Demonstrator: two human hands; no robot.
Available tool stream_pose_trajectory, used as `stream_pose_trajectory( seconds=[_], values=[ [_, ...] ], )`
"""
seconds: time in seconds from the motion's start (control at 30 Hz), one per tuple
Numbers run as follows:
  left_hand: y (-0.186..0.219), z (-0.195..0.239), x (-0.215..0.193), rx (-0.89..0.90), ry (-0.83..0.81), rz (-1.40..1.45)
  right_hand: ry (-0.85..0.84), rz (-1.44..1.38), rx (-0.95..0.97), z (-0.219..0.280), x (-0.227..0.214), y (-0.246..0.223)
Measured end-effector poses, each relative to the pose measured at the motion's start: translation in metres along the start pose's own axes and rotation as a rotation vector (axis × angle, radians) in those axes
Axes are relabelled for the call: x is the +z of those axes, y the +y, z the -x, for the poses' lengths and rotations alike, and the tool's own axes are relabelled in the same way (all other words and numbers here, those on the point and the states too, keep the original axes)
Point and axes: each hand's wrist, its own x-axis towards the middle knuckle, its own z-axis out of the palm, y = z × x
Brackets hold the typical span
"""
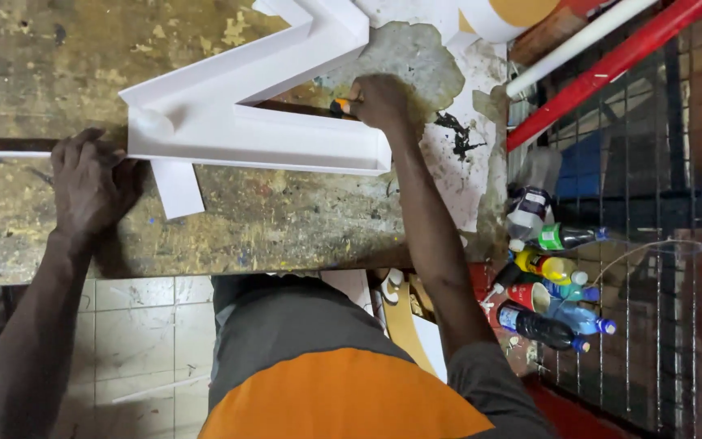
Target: Finalizing the assembly of a 3D sign letter by gluing and securing side strips to the frame.
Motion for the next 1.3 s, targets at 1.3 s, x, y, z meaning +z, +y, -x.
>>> stream_pose_trajectory(
  seconds=[1.3],
  values=[
    [-0.035, 0.020, 0.040, -0.091, -0.002, 0.184, 0.056, -0.561, -0.237, 0.161, 0.100, -0.203]
  ],
)
